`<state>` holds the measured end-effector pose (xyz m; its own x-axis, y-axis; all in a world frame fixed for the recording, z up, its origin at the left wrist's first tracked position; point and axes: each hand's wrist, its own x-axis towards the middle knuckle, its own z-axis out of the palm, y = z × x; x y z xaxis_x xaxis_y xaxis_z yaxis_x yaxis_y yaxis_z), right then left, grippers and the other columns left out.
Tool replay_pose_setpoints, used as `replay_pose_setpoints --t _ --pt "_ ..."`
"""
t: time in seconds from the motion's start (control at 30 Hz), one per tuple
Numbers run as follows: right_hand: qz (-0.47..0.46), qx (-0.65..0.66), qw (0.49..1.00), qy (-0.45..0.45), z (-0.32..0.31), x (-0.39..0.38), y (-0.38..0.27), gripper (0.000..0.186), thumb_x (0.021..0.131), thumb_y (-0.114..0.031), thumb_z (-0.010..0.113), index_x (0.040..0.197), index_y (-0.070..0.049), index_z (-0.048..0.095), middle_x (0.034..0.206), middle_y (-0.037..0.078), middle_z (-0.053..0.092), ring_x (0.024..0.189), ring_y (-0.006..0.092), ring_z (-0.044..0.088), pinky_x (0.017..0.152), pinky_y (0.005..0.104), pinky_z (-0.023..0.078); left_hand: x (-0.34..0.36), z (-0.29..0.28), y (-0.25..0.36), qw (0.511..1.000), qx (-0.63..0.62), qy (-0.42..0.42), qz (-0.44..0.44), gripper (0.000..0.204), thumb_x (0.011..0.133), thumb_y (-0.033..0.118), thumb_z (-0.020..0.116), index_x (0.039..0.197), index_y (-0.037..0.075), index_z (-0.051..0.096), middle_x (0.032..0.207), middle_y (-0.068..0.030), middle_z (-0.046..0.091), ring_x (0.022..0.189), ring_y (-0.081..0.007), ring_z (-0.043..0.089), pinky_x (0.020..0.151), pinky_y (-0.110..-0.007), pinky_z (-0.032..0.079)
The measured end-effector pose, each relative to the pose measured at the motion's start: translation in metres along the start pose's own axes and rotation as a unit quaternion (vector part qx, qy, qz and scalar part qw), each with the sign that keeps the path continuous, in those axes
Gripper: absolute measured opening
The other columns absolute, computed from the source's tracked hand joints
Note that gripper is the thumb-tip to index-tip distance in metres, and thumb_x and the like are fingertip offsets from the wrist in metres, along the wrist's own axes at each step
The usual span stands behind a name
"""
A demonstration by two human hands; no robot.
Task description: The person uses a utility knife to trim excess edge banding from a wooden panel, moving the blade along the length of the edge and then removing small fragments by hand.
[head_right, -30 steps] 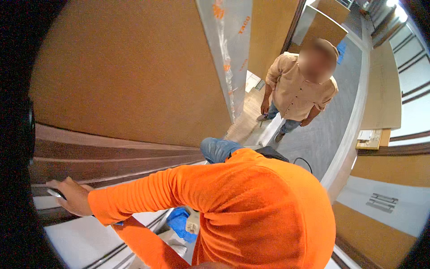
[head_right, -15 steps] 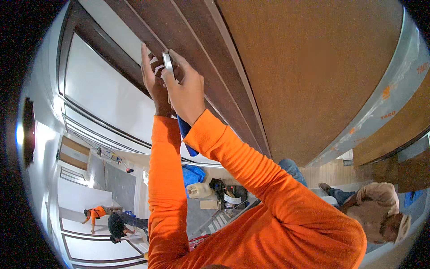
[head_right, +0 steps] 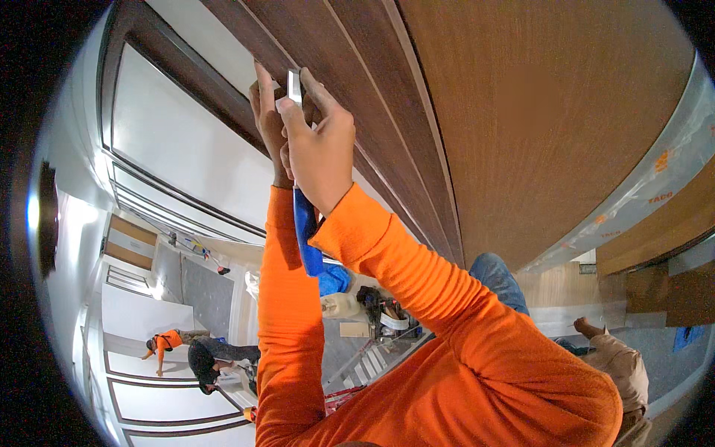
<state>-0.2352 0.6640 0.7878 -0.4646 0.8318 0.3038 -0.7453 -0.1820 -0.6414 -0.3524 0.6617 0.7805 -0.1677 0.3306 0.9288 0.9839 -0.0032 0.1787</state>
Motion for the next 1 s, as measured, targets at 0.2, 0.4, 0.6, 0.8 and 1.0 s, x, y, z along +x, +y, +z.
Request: replay_pose_setpoints --t 0.2,0.4,0.6,0.8,1.0 --pt "0.020 0.036 0.999 -0.001 0.002 0.000 -0.005 0.058 0.098 -0.014 0.063 0.149 0.008 0.045 0.058 0.004 0.057 0.040 0.0093 0.049 0.036 0.0267 0.035 -0.001 0.002 -0.003 1.000 0.000 0.010 0.008 0.080 0.089 0.010 0.072 0.160 0.010 0.035 0.123 -0.0119 0.052 0.101 -0.0207 0.061 0.075 -0.029 0.058" --pt "0.028 0.039 0.999 -0.021 -0.001 0.000 -0.011 0.059 0.099 -0.014 0.061 0.150 0.009 0.043 0.063 0.004 0.057 0.041 0.0096 0.049 0.036 0.0263 0.035 0.000 0.003 0.004 0.999 -0.028 0.018 -0.033 0.073 0.095 0.014 0.068 0.160 0.014 0.034 0.122 -0.0114 0.053 0.100 -0.0199 0.061 0.074 -0.029 0.058" --pt "0.021 0.051 0.998 -0.022 -0.003 0.002 -0.005 0.062 0.101 -0.012 0.059 0.155 0.006 0.034 0.074 0.003 0.054 0.045 0.0084 0.047 0.037 0.0236 0.035 -0.006 0.011 -0.008 0.986 -0.144 0.021 -0.087 0.067 0.099 0.024 0.067 0.159 0.014 0.038 0.115 -0.0094 0.055 0.099 -0.0235 0.060 0.085 -0.039 0.053" --pt "0.022 0.007 0.997 -0.075 -0.011 -0.004 -0.015 0.058 0.099 -0.010 0.056 0.153 0.004 0.040 0.072 0.003 0.055 0.044 0.0084 0.049 0.037 0.0245 0.037 -0.001 0.008 0.006 0.995 -0.018 0.095 0.020 0.067 0.084 0.011 0.081 0.146 0.011 0.055 0.115 -0.0088 0.057 0.096 -0.0207 0.064 0.074 -0.032 0.057" --pt "-0.003 -0.047 0.993 -0.108 -0.039 -0.008 -0.026 0.053 0.102 -0.011 0.053 0.153 0.002 0.041 0.076 0.005 0.058 0.044 0.0078 0.049 0.036 0.0232 0.036 0.009 -0.010 0.030 0.986 -0.131 0.076 -0.065 0.065 0.082 0.024 0.085 0.141 0.013 0.058 0.113 -0.0084 0.061 0.093 -0.0195 0.065 0.075 -0.034 0.057"
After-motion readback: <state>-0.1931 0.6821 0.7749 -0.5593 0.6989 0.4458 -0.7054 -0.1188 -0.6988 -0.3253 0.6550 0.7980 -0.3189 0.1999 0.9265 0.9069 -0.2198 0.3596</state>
